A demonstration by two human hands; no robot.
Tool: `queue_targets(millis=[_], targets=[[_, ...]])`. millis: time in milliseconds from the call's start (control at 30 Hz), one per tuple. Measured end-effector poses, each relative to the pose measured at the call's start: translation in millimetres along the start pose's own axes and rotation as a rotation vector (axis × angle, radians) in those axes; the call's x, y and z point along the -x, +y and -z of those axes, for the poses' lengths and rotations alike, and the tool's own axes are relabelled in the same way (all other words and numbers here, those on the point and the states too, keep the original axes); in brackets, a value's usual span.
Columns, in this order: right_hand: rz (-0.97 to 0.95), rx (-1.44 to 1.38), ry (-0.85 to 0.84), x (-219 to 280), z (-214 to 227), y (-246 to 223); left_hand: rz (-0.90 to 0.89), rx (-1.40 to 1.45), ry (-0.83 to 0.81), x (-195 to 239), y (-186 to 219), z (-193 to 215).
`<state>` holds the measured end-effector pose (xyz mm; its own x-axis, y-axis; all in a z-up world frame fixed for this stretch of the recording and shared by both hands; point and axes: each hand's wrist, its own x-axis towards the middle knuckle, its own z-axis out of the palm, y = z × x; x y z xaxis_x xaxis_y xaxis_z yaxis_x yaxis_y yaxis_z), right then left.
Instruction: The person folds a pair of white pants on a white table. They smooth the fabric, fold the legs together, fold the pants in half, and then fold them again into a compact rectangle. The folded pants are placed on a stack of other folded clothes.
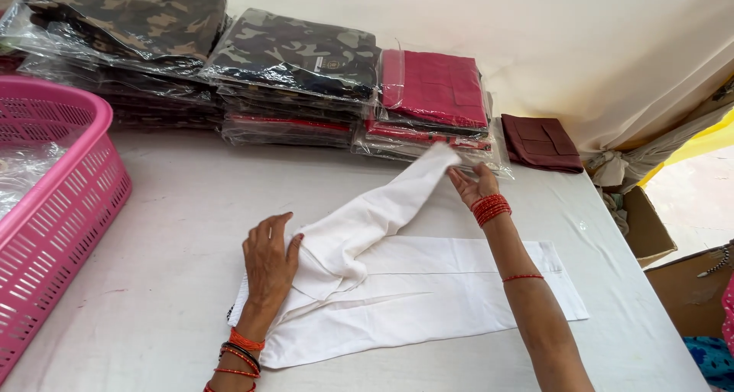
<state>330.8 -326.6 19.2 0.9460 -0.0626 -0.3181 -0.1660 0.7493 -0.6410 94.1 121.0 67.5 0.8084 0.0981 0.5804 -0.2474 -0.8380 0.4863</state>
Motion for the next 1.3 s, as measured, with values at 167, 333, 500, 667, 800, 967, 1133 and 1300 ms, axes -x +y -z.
queue_targets(millis=[167,333,500,667,800,967,1133,1300], targets=[[0.216,0.271,0.192,26.1,6.6,7.2,-0.163,0.037,0.172,2.0,19.5,14.5],[0.42,1.103,-0.063,34.7,6.4,24.1,-0.214,0.14,-0.191,16.9,35.8,12.8],[0.976,1.475,-0.158,13.5,-5.8,39.8,-0.27,0.097,-0.593,20.4,46.5,9.4],[0.261,1.069,-0.04,-25.1,-8.0,43.1,-0.405,0.009,-0.509,33.2,29.9,-19.4],[0.371,1.077,-0.038,-32.5,-9.4,39.2,-0.378,-0.024,-0.488,38.2,7.9,-36.5],[0.199,0.51,0.041,12.7,-40.0,-0.3,-0.262,-0.016,-0.448,25.8,23.6,-9.3],[0.35,0.403,0.037,41.5,-36.8,13.7,-0.147,-0.002,-0.308,13.1,26.4,3.1],[0.789,1.309,-0.204,52.5,-7.0,51.8,-0.049,0.002,-0.301,12.1,25.9,3.1]])
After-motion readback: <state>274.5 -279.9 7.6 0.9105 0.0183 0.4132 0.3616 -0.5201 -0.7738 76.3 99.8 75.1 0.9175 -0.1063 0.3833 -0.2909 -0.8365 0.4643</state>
